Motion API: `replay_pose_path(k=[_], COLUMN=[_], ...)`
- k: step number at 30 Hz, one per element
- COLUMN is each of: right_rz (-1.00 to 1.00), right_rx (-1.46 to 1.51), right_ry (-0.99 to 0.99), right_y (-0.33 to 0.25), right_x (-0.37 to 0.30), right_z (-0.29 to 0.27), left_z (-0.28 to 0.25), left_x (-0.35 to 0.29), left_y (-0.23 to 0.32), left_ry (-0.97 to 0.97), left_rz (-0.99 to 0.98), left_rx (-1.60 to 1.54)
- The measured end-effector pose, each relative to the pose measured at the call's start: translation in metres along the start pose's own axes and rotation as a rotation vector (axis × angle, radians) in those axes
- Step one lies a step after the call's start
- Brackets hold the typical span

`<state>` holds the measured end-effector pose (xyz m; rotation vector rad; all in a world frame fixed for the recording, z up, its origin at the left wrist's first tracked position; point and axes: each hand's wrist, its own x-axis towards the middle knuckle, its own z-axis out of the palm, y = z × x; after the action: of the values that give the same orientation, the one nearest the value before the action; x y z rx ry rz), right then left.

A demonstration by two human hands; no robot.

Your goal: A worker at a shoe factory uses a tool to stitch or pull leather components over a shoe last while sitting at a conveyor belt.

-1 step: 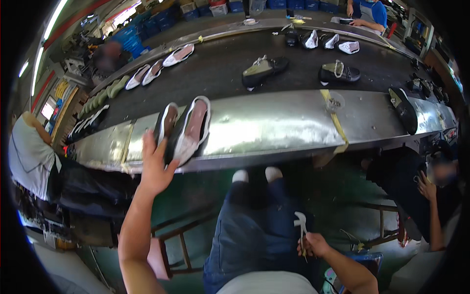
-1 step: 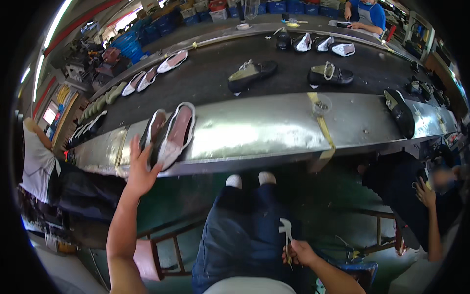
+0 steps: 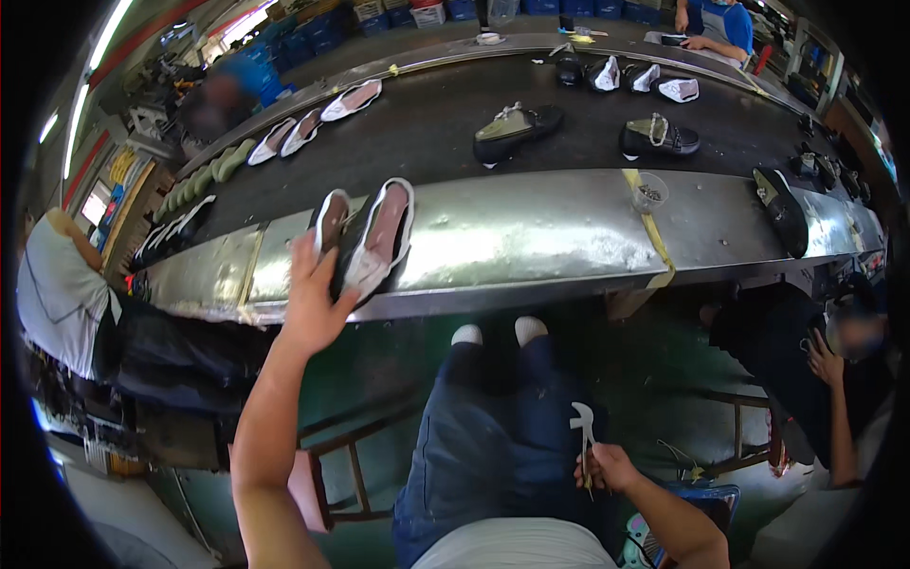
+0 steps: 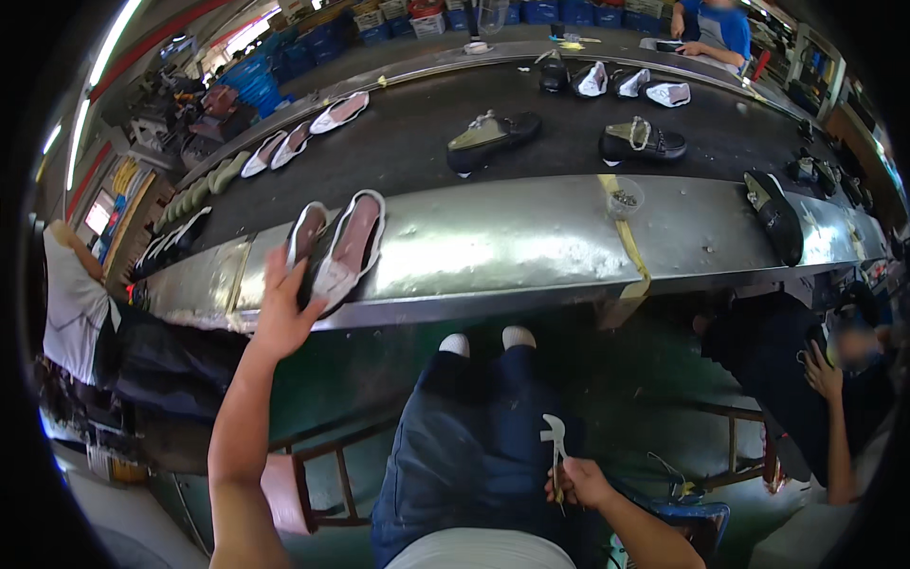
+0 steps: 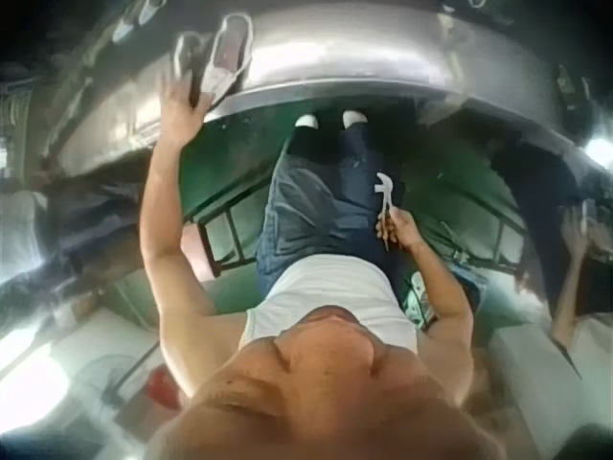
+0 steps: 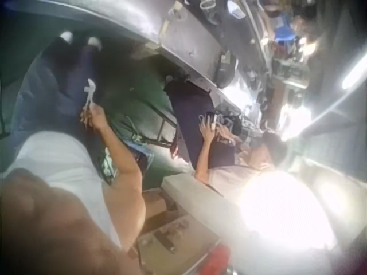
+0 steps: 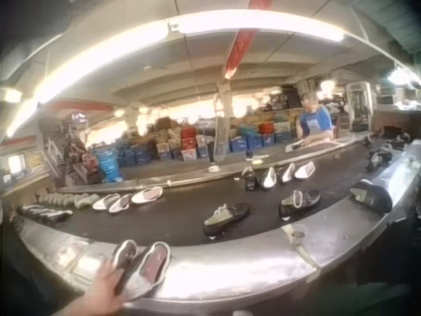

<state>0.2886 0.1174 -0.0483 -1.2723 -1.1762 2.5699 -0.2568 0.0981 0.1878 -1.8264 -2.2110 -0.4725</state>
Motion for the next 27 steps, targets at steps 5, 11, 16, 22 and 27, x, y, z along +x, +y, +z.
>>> replay_pose_path(k=[5, 11, 16, 22, 27], right_rz=[-0.115, -0.103, -0.157, -0.205, -0.435], right_rx=[-0.114, -0.167, -0.15, -0.231, -0.559], right_ry=[0.061, 0.142, 0.129, 0.145, 0.131], right_y=[0.002, -0.008, -0.012, -0.013, -0.036], right_x=[0.002, -0.011, -0.008, -0.014, -0.044], right_z=[0.007, 0.022, 0.023, 0.029, 0.045], left_z=[0.028, 0.066, 0.044, 0.05, 0.113], left_x=[0.109, 0.172, 0.148, -0.028, -0.167], left_y=[0.016, -0.016, -0.001, 0.092, 0.192], left_ry=[-0.412, -0.509, -0.424, -0.081, -0.155], left_rz=[-0.259, -0.532, -0.512, -0.493, -0.533], left_rx=[0.003, -0.094, -0.385, -1.445, -1.563])
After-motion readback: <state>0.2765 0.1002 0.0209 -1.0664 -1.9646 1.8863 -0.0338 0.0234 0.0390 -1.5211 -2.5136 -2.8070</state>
